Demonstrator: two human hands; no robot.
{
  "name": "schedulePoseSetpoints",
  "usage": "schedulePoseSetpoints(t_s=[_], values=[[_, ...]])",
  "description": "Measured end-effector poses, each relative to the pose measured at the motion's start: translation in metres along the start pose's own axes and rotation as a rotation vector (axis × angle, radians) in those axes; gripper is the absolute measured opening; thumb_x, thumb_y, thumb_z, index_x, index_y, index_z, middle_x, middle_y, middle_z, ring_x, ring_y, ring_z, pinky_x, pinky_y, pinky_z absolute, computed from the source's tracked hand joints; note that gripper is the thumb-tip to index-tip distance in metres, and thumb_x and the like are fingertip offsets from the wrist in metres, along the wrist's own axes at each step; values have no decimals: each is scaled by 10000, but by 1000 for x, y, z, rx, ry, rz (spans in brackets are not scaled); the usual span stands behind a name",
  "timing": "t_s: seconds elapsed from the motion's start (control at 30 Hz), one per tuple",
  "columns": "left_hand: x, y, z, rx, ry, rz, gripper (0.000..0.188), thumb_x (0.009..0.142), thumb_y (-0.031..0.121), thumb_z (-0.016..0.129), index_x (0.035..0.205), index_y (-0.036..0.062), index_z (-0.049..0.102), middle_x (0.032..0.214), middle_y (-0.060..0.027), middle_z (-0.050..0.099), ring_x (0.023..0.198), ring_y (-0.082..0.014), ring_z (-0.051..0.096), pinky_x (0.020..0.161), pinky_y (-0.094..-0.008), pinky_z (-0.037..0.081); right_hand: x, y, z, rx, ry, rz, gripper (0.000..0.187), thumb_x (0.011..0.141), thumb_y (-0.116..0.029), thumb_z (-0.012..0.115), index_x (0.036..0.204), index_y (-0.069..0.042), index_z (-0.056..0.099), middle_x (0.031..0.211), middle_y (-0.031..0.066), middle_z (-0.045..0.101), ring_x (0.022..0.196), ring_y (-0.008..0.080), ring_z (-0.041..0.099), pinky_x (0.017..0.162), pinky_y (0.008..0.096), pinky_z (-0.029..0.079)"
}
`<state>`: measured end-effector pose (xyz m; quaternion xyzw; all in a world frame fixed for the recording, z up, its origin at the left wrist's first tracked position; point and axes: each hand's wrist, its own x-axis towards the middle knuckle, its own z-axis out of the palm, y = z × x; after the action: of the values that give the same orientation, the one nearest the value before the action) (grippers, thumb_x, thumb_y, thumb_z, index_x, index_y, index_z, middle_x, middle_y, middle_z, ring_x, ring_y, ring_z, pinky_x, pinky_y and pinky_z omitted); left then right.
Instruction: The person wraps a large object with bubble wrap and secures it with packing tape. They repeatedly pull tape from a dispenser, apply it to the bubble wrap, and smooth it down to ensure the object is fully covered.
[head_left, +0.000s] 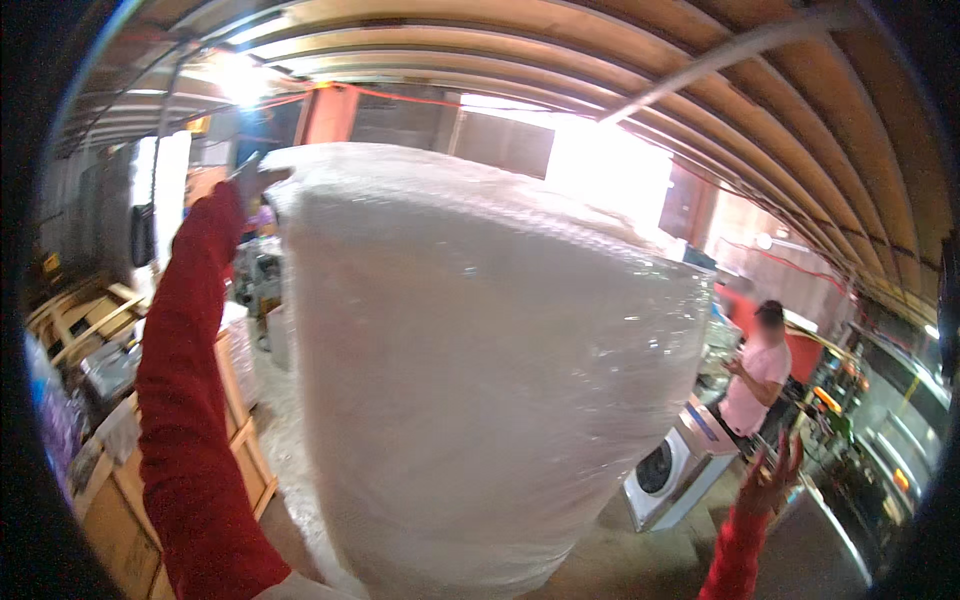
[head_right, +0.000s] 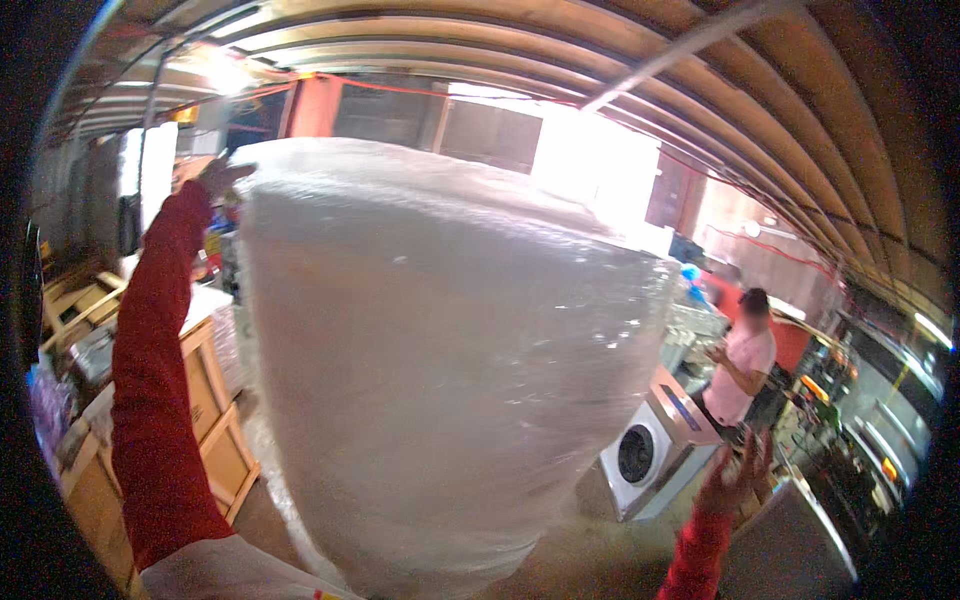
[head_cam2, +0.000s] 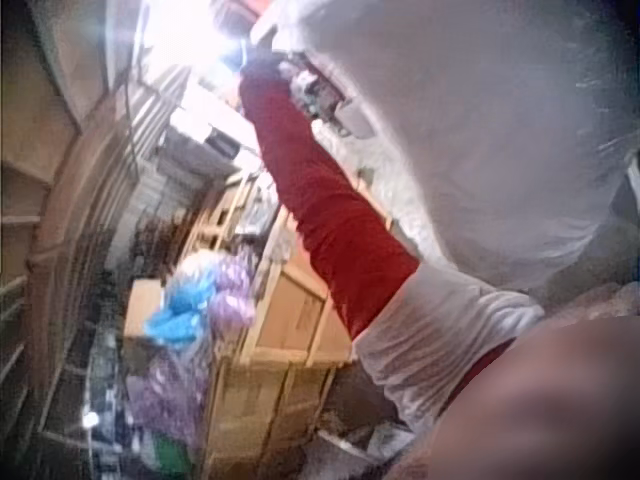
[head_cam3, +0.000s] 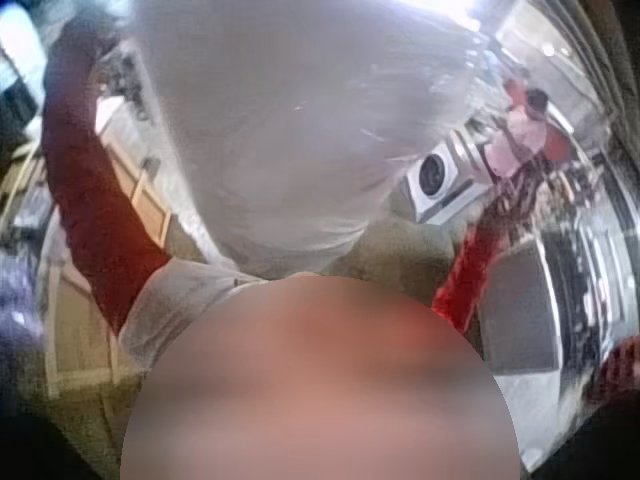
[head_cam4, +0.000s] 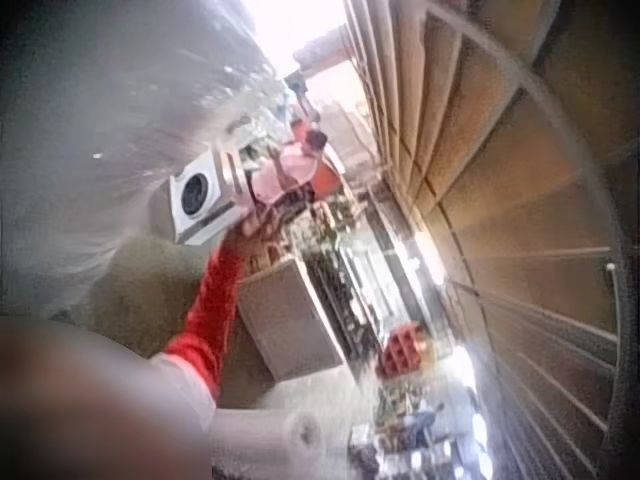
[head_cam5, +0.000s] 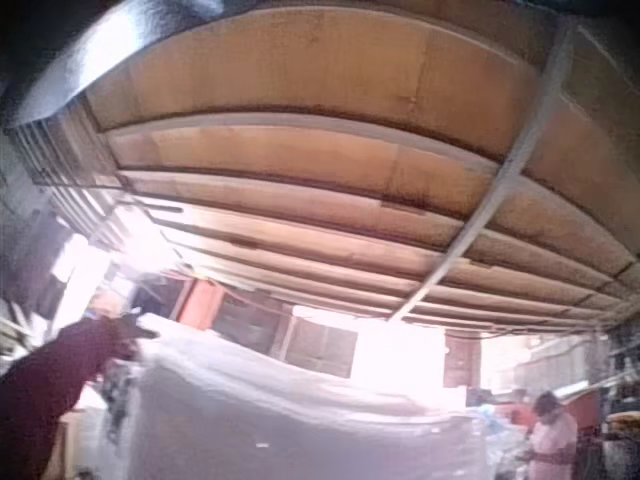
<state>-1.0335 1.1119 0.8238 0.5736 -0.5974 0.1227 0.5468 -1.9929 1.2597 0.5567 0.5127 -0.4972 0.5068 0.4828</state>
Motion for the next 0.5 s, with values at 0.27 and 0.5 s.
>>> schedulePoseSetpoints(t_s=[0.27, 0.5], values=[[123, 158, -85, -238, 323, 386, 513, 929, 518, 691, 1172, 73, 614, 1009, -80, 641, 840, -167, 550, 755, -310, 450, 227, -46, 170, 938, -419, 116, 557, 994, -364, 691, 1459, -89, 554, 1419, 115, 601, 1335, 235, 549, 1129, 409, 409], [114, 236, -102, -15, 19, 152, 438, 915, 545, 690, 1018, 123, 741, 858, 14, 653, 666, -86, 516, 630, -223, 430, 288, -65, 315, 838, -937, -114, 787, 942, -610, 668, 1553, -162, 457, 1519, 206, 496, 1453, 343, 425, 1199, 450, 335]])
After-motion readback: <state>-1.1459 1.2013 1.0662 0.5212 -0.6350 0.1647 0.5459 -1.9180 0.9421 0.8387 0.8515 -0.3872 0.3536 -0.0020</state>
